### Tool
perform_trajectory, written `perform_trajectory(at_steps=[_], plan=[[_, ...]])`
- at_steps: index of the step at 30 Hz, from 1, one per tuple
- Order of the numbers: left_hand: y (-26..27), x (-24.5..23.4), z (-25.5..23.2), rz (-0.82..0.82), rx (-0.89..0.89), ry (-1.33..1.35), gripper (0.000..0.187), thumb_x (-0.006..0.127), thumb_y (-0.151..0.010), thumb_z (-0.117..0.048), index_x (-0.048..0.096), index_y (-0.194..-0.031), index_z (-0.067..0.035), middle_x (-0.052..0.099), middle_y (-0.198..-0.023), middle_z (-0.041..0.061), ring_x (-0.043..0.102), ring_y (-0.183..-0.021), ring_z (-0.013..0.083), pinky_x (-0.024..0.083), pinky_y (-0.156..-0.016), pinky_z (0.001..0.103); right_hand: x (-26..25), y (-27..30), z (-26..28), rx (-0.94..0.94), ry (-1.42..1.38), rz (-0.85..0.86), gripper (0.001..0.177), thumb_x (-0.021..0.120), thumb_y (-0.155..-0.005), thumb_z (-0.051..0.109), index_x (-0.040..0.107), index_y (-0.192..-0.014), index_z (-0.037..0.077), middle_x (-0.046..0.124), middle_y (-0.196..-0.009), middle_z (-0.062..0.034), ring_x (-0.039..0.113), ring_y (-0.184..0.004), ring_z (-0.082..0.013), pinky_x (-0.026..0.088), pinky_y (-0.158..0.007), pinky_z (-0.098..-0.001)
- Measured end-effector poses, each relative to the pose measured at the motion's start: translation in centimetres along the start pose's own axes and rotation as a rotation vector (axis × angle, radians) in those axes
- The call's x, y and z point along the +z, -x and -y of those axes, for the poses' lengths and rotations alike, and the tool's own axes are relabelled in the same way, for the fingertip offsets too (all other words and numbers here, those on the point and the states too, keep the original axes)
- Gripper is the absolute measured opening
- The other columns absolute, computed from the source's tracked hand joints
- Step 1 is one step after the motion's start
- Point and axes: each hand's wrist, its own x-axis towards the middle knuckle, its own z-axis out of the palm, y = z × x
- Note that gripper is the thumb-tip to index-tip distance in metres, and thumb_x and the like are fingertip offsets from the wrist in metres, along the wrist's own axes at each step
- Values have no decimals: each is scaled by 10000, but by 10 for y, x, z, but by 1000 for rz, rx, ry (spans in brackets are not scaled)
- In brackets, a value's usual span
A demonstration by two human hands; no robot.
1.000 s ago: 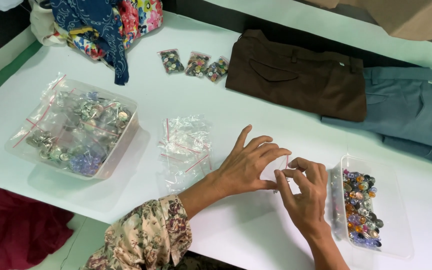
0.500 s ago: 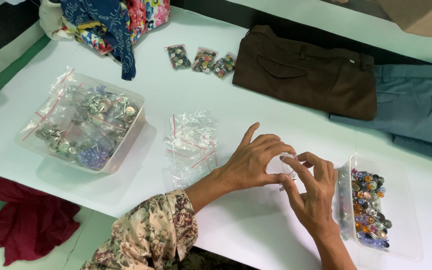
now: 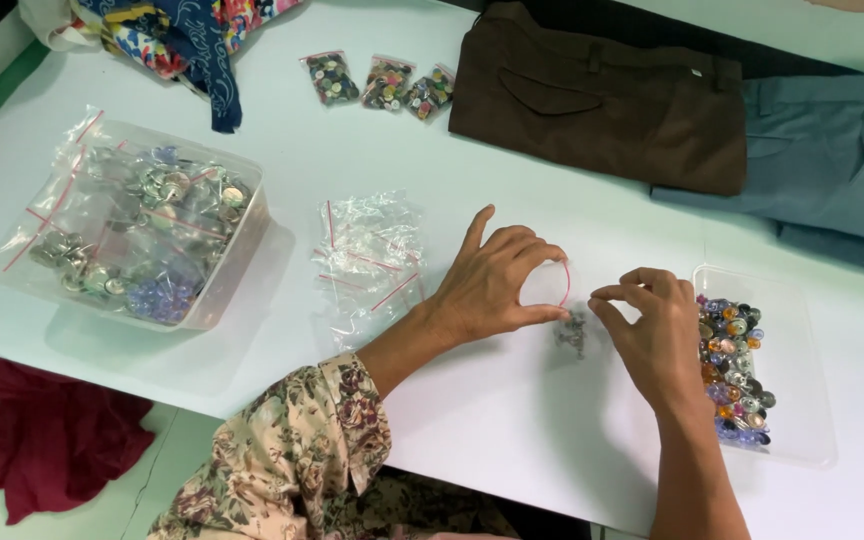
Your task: Sorting small silver buttons from a container and placing them into small plastic zip-lock bags before sealing them.
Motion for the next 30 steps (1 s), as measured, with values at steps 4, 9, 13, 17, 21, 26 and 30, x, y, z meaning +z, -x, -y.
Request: perform_trajectory(at_steps=[4,9,13,17,21,26,30], plan=[[1,2,4,8,-21,4,622,771,-841,-557,611,-1295,-164,708,-1155,66,594,-1278,291,132,-1215,719,13,1,-2,51,23,141,113,814,-878,211,833,-989,208,694,-1006,-91,677,-1026,-311,563,-780,-417],[1,3,4,21,-20,16,611,774,-846,-546,611,-1294,-163,708,-1151,66,589,-1273,283,116,-1220,711,21,0,3,42,4,195,104,793,-899,159,831,-996,152,757,-873,-94,726,-853,-246,602,-696,-330],[3,7,4,42,-16,18,616,776,-847,-543,606,-1304,-166,706,-1154,62,586,-1275,278,112,-1222,713,34,2,-1,72,-17,177,75,766,-926,136,820,-975,122,748,-849,-99,728,-829,-256,611,-669,-328],[2,6,5,46,-15,3,614,771,-849,-552,612,-1294,-161,709,-1149,66,588,-1269,277,104,-1221,707,30,0,4,95,-49,178,91,734,-949,97,813,-989,78,748,-851,-130,730,-824,-274,616,-672,-333],[1,4,5,38,-18,-13,605,776,-846,-549,622,-1278,-155,713,-1145,72,594,-1259,275,108,-1221,694,31,-4,-12,119,-88,178,107,719,-958,100,806,-1018,84,744,-880,-149,726,-867,-335,618,-651,-415],[1,6,6,34,-20,-17,605,772,-844,-570,627,-1269,-164,716,-1139,61,596,-1254,266,115,-1221,691,22,-5,-6,164,-136,184,112,730,-951,92,813,-1027,91,756,-889,-126,726,-866,-267,615,-680,-357],[3,7,4,39,-23,-11,605,773,-842,-570,624,-1269,-169,713,-1130,59,598,-1253,269,106,-1225,692,30,-1,-5,51,-40,175,112,733,-933,54,813,-1008,79,757,-906,-143,730,-870,-289,627,-687,-334]])
